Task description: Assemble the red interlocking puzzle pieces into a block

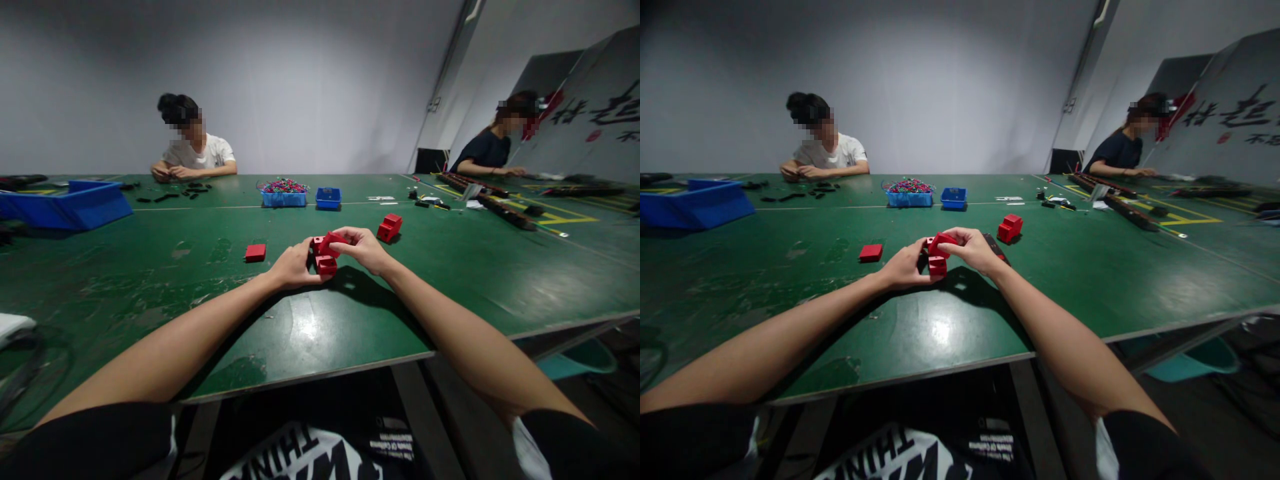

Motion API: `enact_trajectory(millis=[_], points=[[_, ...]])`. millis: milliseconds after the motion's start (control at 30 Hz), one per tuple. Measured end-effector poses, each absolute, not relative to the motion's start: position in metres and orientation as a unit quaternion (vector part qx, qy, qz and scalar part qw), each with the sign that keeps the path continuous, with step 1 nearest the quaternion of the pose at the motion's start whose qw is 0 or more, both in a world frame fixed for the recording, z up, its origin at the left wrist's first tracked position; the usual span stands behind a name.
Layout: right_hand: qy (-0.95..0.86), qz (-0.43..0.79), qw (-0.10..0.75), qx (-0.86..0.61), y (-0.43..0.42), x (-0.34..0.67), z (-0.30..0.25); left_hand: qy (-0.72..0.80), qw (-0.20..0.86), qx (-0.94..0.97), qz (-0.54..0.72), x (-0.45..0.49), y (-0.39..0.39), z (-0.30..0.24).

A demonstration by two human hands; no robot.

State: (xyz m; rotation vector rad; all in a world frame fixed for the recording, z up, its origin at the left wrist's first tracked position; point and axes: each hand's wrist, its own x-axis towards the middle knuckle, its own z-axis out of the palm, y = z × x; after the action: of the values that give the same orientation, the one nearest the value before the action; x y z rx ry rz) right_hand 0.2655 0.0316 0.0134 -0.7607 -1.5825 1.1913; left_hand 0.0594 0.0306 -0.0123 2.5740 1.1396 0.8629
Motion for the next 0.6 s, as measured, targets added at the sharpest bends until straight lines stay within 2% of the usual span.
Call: enact_trajectory(millis=[333,600], points=[[-0.606,0.492,0.540,-0.315,0.0290,0.2626,0.0165,0.399,0.079,0.869,0.281,0.0598,0.0302,-0.0122],[-0.611,0.517,0.507,-0.320,0.0299,0.2600,0.0104,0.436,0.038,0.853,0.284,0.0617,0.0289,-0.0124]])
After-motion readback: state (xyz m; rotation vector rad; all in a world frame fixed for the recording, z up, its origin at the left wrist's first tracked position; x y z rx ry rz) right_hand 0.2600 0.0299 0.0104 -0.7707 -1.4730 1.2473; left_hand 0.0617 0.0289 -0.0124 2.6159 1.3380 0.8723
